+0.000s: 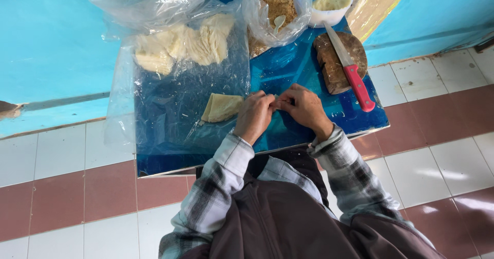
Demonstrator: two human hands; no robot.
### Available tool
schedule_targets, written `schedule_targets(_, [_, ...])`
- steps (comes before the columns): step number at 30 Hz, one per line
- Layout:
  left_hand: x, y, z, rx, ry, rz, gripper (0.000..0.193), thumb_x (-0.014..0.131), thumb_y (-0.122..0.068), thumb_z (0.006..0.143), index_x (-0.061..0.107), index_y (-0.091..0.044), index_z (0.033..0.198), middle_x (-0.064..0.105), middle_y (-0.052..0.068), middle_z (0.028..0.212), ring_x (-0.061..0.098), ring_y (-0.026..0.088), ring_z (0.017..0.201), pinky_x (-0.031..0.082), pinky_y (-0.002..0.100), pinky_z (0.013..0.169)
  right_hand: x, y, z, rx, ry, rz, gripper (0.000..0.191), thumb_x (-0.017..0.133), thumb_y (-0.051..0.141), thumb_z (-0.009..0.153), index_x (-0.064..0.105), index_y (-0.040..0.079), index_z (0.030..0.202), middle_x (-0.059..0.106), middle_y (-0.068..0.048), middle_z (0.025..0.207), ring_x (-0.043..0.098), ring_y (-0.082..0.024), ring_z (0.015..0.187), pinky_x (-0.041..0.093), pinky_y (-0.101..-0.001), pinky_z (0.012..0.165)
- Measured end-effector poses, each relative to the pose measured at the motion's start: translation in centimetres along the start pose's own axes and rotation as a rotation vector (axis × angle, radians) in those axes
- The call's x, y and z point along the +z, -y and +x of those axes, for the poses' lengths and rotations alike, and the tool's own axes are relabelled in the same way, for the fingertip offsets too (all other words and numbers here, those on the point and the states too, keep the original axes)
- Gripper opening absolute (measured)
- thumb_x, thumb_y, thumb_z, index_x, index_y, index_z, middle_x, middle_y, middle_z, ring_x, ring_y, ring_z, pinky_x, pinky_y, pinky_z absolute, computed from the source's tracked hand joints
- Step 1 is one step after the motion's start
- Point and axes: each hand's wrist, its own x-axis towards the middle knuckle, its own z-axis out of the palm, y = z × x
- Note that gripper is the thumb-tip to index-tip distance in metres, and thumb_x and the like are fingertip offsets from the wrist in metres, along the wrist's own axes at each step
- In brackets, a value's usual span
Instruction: The person sits at a small table and folds triangular pieces of dough around a brown filling scooped from a plastic bag, pinching the edges closed and setting the folded pastries on the table. They repeat the folding process with dough pieces taken from a plastic-covered stack.
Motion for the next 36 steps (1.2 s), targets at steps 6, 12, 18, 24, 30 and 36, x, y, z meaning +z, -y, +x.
schedule_targets(6, [0.5,1.1,2.1,-0.159,0.146,0.082,0.003,0.076,-0.011,0.084,0.074,-0.009,0.084,0.071,0.015,0.091,0.069,0.037,0.088,0.054,0.049,0.075,-0.2,1.8,-1.6,-0.168,-0.18,-0.179,0.01,0.078,0.018,0.088,0.072,0.013,0.095,0.069,-0.001,0.088,0.066,-0.024,0.081,0.05,-0.0386,0.069])
schedule_targets(12, [0.4,1.4,3.8,-0.395,0.234,-0.073,0.005,0.076,-0.017,0.084,0.075,-0.013,0.087,0.075,0.01,0.091,0.074,0.033,0.088,0.058,0.043,0.077,-0.6,2.8,-2.6,-0.36,-0.242,-0.356,0.008,0.077,0.02,0.088,0.074,0.014,0.092,0.069,0.0,0.089,0.063,-0.023,0.08,0.05,-0.0378,0.069])
schedule_targets(18, [0.4,0.5,0.6,0.027,-0.005,0.018,0.011,0.075,-0.009,0.084,0.072,-0.007,0.094,0.069,0.011,0.091,0.068,0.036,0.092,0.054,0.047,0.075,-0.5,1.1,-0.5,-0.203,-0.122,-0.226,0.006,0.078,0.02,0.085,0.076,0.016,0.089,0.067,-0.003,0.086,0.065,-0.027,0.083,0.052,-0.039,0.069])
schedule_targets(24, [0.7,1.2,1.2,-0.029,0.053,0.01,0.006,0.077,-0.009,0.085,0.072,-0.005,0.087,0.064,0.014,0.09,0.066,0.036,0.092,0.052,0.048,0.077,-0.8,1.0,0.1,-0.051,-0.069,-0.103,0.013,0.079,0.023,0.085,0.073,0.013,0.09,0.067,-0.002,0.086,0.065,-0.024,0.078,0.05,-0.0392,0.067])
schedule_targets(30, [0.7,2.0,2.5,-0.039,0.07,0.028,0.004,0.078,-0.01,0.083,0.075,-0.009,0.081,0.064,0.015,0.09,0.065,0.038,0.089,0.052,0.049,0.077,-0.6,2.1,-1.8,-0.348,-0.204,-0.382,0.011,0.079,0.024,0.088,0.075,0.015,0.092,0.067,0.0,0.085,0.062,-0.024,0.081,0.047,-0.0397,0.068])
schedule_targets(36, [0.0,0.7,1.3,-0.003,0.05,-0.013,0.011,0.075,-0.012,0.087,0.067,-0.005,0.091,0.064,0.012,0.092,0.064,0.036,0.094,0.052,0.049,0.076,-0.5,0.6,0.4,-0.191,-0.151,-0.151,0.017,0.082,0.026,0.082,0.072,0.014,0.09,0.064,-0.004,0.088,0.064,-0.024,0.084,0.05,-0.0368,0.068])
